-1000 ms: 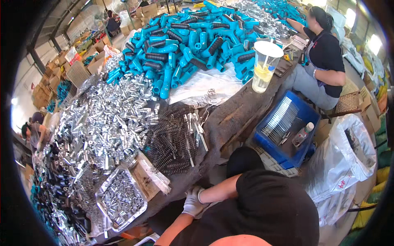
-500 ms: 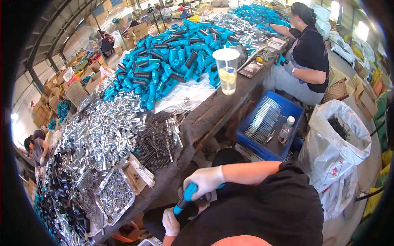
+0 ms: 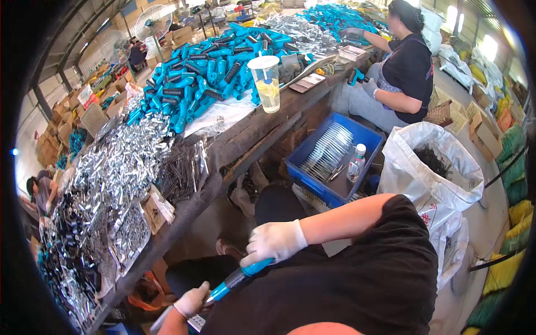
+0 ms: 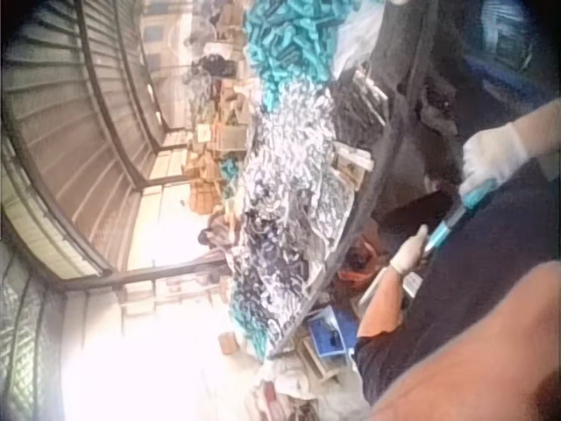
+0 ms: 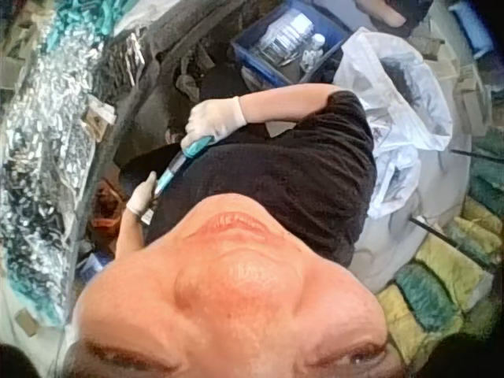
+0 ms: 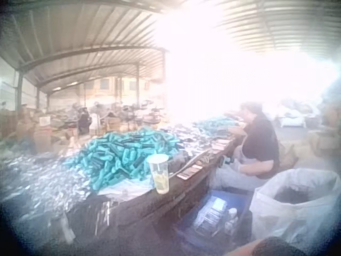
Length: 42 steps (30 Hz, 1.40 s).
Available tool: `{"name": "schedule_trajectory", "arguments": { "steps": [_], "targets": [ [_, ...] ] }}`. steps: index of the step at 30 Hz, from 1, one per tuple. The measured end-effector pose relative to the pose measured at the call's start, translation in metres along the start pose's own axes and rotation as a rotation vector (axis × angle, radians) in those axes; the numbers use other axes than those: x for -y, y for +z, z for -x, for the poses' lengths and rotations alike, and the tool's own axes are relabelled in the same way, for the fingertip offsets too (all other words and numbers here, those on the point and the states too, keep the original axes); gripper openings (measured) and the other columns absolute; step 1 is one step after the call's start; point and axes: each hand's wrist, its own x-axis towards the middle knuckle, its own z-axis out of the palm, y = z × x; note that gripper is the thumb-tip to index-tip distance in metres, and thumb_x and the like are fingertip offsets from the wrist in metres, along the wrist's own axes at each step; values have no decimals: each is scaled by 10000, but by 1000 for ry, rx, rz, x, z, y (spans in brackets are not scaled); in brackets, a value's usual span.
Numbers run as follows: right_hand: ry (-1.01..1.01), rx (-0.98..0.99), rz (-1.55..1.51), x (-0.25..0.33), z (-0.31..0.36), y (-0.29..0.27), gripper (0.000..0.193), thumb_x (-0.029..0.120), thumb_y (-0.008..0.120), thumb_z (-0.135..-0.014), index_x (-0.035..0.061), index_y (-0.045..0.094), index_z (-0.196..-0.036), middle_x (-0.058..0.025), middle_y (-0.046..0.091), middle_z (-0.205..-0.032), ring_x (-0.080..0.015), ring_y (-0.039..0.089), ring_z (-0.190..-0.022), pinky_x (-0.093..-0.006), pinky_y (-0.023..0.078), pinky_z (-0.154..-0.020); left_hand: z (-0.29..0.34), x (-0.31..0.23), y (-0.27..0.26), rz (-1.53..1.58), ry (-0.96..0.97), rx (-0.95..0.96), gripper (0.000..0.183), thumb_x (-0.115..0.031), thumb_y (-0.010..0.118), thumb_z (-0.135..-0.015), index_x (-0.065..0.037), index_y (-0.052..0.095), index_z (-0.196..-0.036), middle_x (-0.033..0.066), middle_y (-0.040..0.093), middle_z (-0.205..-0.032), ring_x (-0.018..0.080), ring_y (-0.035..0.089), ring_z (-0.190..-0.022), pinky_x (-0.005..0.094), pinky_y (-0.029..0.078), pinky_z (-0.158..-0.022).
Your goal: The person assembles tools by connecting metal tubes, pins, and springs, inserting the mechanisms into plastic handles, and placing the assembled tools into a basket.
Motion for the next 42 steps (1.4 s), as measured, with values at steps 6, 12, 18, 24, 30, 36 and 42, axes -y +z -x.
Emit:
{"name": "schedule_trajectory", "arguments": {
  "steps": [6, 12, 18, 24, 30, 36, 42],
  "targets": [
    [391, -25, -598, 4, -12, 16, 409, 233, 749, -761, 107, 617, -1128, -102, 673, -1019, -279, 651, -940, -367, 511, -812, -14, 44, 25, -86, 421, -542, 380, -294, 389, -980, -36, 492, -721, 149, 590, -614, 295, 598, -561, 393, 477, -576],
    [799, -120, -1292, 7, -34, 43, 308, 223, 680, -853, 18, 612, -1073, -74, 654, -856, -119, 613, -656, -266, 525, -589, -5, 29, 42, -597, 829, -1143, 248, -128, 544, -836, -53, 621, -1060, 112, 648, -821, 291, 633, -629, 402, 500, -550],
    [735, -4, -1073, 29, -46, 47, 287, 127, 664, -812, -6, 595, -1056, -99, 643, -863, -146, 617, -669, -273, 519, -625, 28, 43, 65, -164, 611, -632, 554, -605, 489, -885, -76, 641, -948, 196, 645, -757, 389, 639, -729, 478, 501, -659],
    [317, 262, -633, 40, -117, 78, 399, 88, 705, -728, -20, 599, -1098, -151, 650, -1031, -226, 629, -973, -322, 465, -889, 0, 66, 105, 94, 737, -716, 585, -647, 586, -799, -74, 620, -914, 200, 646, -785, 402, 634, -781, 478, 499, -660],
    [556, 124, -727, -4, -111, 135, 298, 45, 561, -920, -8, 558, -1214, -97, 651, -1054, -149, 612, -972, -276, 465, -889, 46, 208, 78, 504, 112, -1044, 521, -559, 562, -813, -78, 673, -979, 186, 668, -842, 325, 655, -806, 414, 508, -750],
    [644, 306, -634, -10, -113, 162, 256, 124, 633, -900, -11, 621, -1117, -77, 663, -1040, -134, 601, -960, -262, 459, -875, 73, 345, 75, 988, -78, -1480, 353, -235, 576, -827, -30, 593, -1113, 55, 616, -833, 163, 567, -707, 299, 454, -644],
    [637, 410, -537, 2, -150, 168, 228, 116, 619, -901, -13, 628, -1089, -94, 666, -1028, -144, 607, -961, -270, 458, -876, 7, 446, 98, 1180, -263, -1435, 349, -299, 637, -809, -53, 609, -1055, 91, 627, -891, 167, 574, -810, 310, 450, -752]
  ]
}}
